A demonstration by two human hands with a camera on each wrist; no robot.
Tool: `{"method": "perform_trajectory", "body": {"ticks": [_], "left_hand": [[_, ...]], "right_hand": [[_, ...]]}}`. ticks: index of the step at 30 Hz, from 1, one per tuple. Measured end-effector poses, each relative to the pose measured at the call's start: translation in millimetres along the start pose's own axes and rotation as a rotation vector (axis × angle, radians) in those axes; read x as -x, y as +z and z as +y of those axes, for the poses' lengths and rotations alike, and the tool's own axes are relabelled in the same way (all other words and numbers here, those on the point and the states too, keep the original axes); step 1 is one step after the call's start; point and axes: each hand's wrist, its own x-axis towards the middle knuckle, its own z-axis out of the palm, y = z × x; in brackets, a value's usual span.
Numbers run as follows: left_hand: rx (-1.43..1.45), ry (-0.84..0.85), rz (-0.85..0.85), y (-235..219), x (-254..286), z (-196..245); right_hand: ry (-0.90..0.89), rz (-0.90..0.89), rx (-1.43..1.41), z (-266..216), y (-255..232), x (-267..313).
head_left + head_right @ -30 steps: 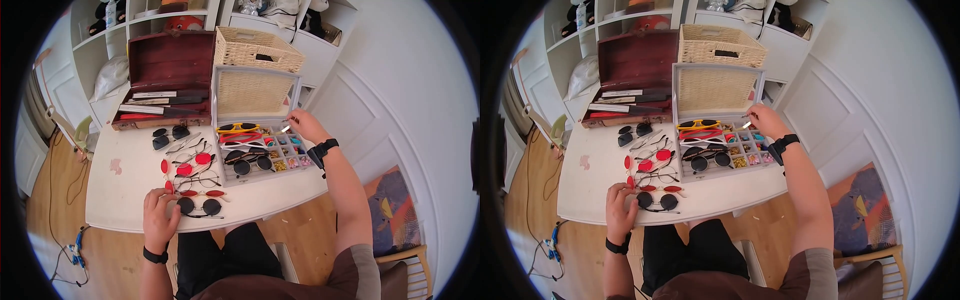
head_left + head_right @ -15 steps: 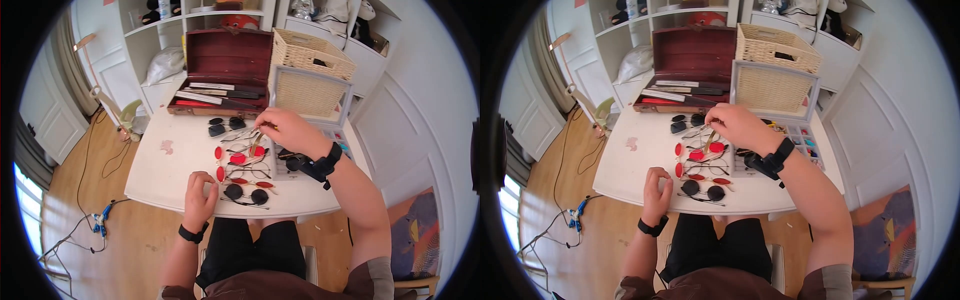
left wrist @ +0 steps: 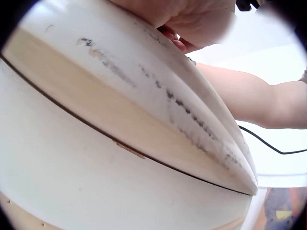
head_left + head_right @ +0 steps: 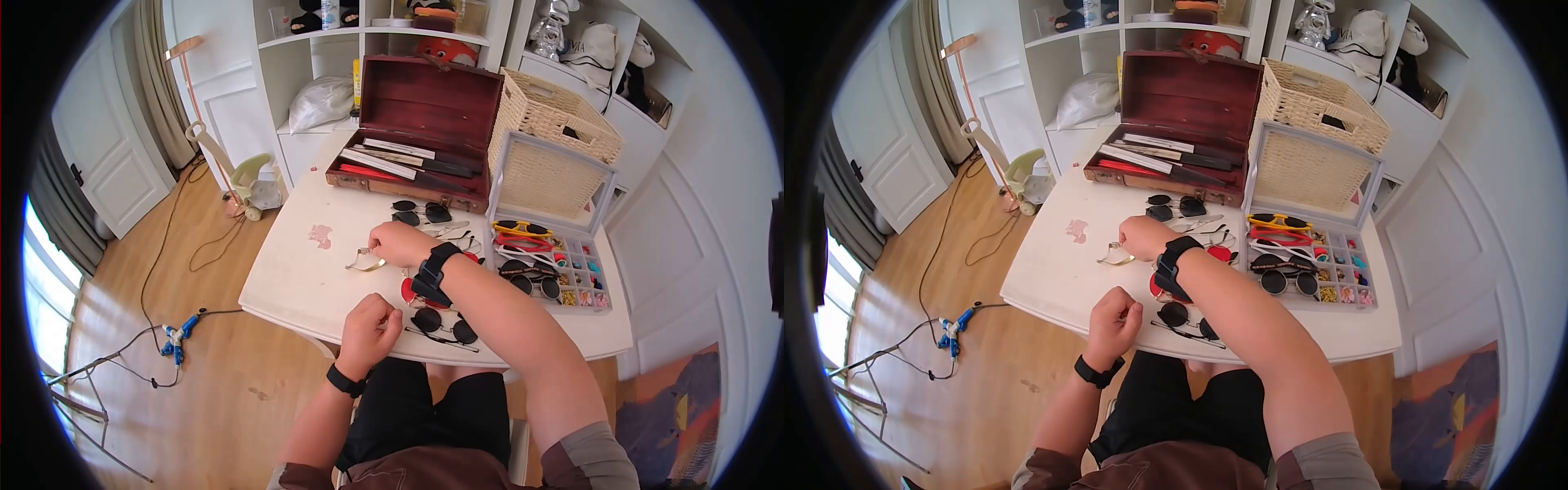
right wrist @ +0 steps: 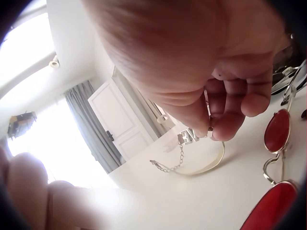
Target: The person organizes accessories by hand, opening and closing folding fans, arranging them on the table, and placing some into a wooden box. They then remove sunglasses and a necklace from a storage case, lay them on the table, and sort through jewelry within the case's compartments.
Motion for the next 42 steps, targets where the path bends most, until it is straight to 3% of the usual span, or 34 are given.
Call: {"method": "perform_trajectory", "body": {"ticks": [4, 5, 6, 9, 12, 13, 15, 17, 18, 20, 24, 29, 33, 42], "left_hand": [[-0.051, 0.05, -0.027, 2, -2, -1], [-0.052, 0.067, -0.019, 4, -1, -6], [-0.041, 0.064, -0.006, 5, -1, -3], [-0.072, 0.06, -0.026, 5, -1, 1], [-0.094, 0.1, -0.043, 6, -2, 1], [-0.078, 0.103, -0.048, 6, -2, 0], [-0.103, 0.122, -0.041, 8, -1, -3], [-0.103, 0.137, -0.045, 9, -1, -4], [-0.1, 0.136, -0.045, 10, 0, -4], [-0.106, 0.131, -0.049, 11, -1, -1], [-0.136, 0.148, -0.062, 11, 0, -3], [-0.145, 0.119, -0.062, 11, 1, -1], [-0.154, 0.124, -0.038, 12, 1, -2], [-0.163, 0.137, -0.045, 12, 2, -4]], "right_hand": [[-0.081, 0.103, 0.093, 18, 27, -8], [-0.084, 0.058, 0.167, 7, 19, -1], [-0.091, 0.185, 0.08, 0, 14, 11], [-0.088, 0.322, 0.103, -16, -33, 47], [-0.108, 0.493, 0.157, 3, -91, 95], [-0.072, 0.539, 0.179, 18, -111, 114], [0.182, 0.586, 0.286, 42, -157, 163], [0.256, 0.697, 0.436, 100, -188, 213], [0.396, 0.677, 0.478, 121, -200, 240], [0.651, 0.472, 0.56, 171, -210, 286], [0.621, 0.452, 0.554, 217, -183, 329], [0.842, 0.197, 0.545, 226, -170, 320], [0.881, 0.132, 0.748, 231, -162, 310], [0.888, 0.107, 0.588, 221, -167, 314]]}}
